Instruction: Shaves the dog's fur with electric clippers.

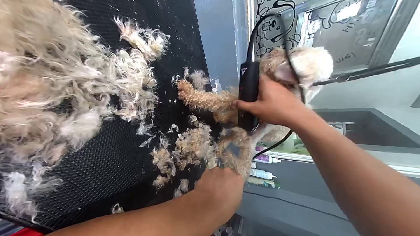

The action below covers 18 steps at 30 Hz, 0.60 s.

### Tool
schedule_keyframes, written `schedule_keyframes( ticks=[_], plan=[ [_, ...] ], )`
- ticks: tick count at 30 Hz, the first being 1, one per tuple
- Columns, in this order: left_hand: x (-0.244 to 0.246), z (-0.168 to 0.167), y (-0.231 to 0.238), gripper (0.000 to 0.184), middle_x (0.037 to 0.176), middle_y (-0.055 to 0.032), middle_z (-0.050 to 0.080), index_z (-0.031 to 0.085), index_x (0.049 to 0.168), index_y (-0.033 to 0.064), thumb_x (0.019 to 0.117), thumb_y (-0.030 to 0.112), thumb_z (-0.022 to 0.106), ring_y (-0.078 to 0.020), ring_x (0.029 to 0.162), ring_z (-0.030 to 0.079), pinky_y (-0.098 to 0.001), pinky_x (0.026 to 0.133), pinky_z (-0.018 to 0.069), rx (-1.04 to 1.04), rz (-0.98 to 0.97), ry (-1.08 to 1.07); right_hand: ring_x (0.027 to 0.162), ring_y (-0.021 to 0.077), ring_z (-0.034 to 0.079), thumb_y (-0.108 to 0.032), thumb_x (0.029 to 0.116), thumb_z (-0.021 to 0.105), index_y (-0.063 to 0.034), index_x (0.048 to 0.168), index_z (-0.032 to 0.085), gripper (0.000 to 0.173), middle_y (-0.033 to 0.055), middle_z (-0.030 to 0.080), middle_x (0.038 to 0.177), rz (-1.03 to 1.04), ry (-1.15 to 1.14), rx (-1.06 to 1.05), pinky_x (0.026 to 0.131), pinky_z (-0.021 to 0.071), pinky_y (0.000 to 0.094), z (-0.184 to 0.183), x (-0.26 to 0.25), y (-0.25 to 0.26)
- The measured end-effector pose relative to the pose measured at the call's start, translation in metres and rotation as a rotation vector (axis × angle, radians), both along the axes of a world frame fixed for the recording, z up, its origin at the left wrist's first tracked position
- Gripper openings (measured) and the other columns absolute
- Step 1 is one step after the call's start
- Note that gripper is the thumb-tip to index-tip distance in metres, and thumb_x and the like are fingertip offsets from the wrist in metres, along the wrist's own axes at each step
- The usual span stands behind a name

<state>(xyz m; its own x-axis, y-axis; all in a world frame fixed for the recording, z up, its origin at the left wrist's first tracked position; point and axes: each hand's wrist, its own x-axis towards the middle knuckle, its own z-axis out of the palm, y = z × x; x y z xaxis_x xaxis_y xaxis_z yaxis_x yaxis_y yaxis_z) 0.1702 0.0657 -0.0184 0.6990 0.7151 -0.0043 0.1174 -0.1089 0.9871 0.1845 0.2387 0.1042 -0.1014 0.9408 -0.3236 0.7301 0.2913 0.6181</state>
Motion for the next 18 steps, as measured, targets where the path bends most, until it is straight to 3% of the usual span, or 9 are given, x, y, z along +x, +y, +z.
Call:
schedule_keyframes(
  ticks=[2, 4, 6, 9, 11, 14, 16, 18],
  plan=[
    [0.0, 0.002, -0.001, 0.032, 0.108, -0.0233, 0.067, 0.06, 0.114, -0.0026, 0.109, 0.024, 0.042, -0.0424, 0.102, 0.069, -0.0587, 0.08, 0.0562, -0.004, -0.004, 0.002, 0.097, 0.0428, 0.067, -0.05, 0.0876, 0.075, -0.0115, 0.146, 0.038, 0.079, 0.0206, 0.066, 0.105, 0.094, -0.047, 0.052, 0.077, 0.0518, 0.0674, 0.008, -0.014, -0.012],
    [-0.003, 0.005, 0.002, 0.033, 0.107, -0.0218, 0.068, 0.059, 0.116, -0.0013, 0.1096, 0.025, 0.042, -0.0407, 0.102, 0.069, -0.0572, 0.08, 0.0565, -0.008, 0.011, -0.001, 0.092, 0.0497, 0.067, -0.045, 0.0869, 0.077, -0.0068, 0.139, 0.042, 0.073, 0.0255, 0.066, 0.096, 0.159, -0.167, 0.082, 0.072, 0.0503, 0.0686, 0.006, -0.016, -0.02],
    [-0.004, 0.005, 0.003, 0.032, 0.101, -0.0194, 0.068, 0.06, 0.113, 0.0004, 0.1093, 0.027, 0.043, -0.0381, 0.099, 0.07, -0.0552, 0.079, 0.0569, 0.002, 0.056, -0.022, 0.091, 0.047, 0.067, -0.048, 0.0857, 0.077, -0.0026, 0.13, 0.048, 0.069, 0.0237, 0.065, 0.093, 0.068, -0.235, 0.053, 0.074, 0.051, 0.0671, -0.003, -0.002, -0.019],
    [-0.005, 0.003, 0.005, 0.032, 0.104, -0.0204, 0.068, 0.061, 0.112, -0.0007, 0.1086, 0.025, 0.044, -0.0391, 0.101, 0.069, -0.0569, 0.081, 0.0564, -0.031, 0.051, -0.034, 0.078, 0.0349, 0.068, -0.053, 0.0861, 0.076, -0.0045, 0.121, 0.053, 0.064, 0.0155, 0.065, 0.087, -0.12, -0.09, 0.01, 0.066, 0.0546, 0.0602, -0.007, 0.015, -0.006],
    [-0.005, 0.003, 0.004, 0.032, 0.106, -0.021, 0.067, 0.061, 0.113, -0.0006, 0.1092, 0.026, 0.043, -0.04, 0.101, 0.069, -0.058, 0.08, 0.0563, -0.052, 0.021, -0.024, 0.078, 0.0313, 0.069, -0.055, 0.0869, 0.075, -0.0074, 0.127, 0.052, 0.067, 0.0135, 0.067, 0.091, -0.088, 0.04, 0.007, 0.068, 0.0564, 0.0603, 0.002, 0.011, -0.006],
    [-0.003, 0.006, 0.003, 0.032, 0.102, -0.0198, 0.068, 0.062, 0.112, 0.0007, 0.1088, 0.027, 0.044, -0.0389, 0.099, 0.07, -0.0568, 0.078, 0.0568, -0.034, 0.051, -0.039, 0.097, 0.0372, 0.068, -0.056, 0.0861, 0.074, -0.0144, 0.142, 0.04, 0.077, 0.0159, 0.066, 0.106, 0.125, 0.045, 0.061, 0.077, 0.053, 0.0645, 0.019, -0.002, -0.017],
    [-0.003, 0.007, 0.004, 0.032, 0.099, -0.018, 0.068, 0.062, 0.113, 0.002, 0.109, 0.028, 0.044, -0.0367, 0.097, 0.07, -0.0548, 0.078, 0.0571, -0.04, 0.069, -0.031, 0.092, 0.0505, 0.067, -0.052, 0.0861, 0.075, -0.0063, 0.142, 0.04, 0.08, 0.026, 0.066, 0.099, 0.249, -0.05, 0.094, 0.071, 0.0494, 0.0706, 0.017, -0.003, -0.023],
    [-0.003, 0.008, 0.005, 0.032, 0.096, -0.0155, 0.068, 0.061, 0.111, 0.0037, 0.1092, 0.03, 0.043, -0.0343, 0.094, 0.07, -0.0521, 0.076, 0.0576, -0.035, 0.084, -0.006, 0.093, 0.0498, 0.066, -0.052, 0.0859, 0.074, -0.0036, 0.139, 0.043, 0.078, 0.0258, 0.066, 0.098, 0.168, -0.131, 0.092, 0.073, 0.0497, 0.0703, 0.008, 0.003, -0.023]
  ],
)
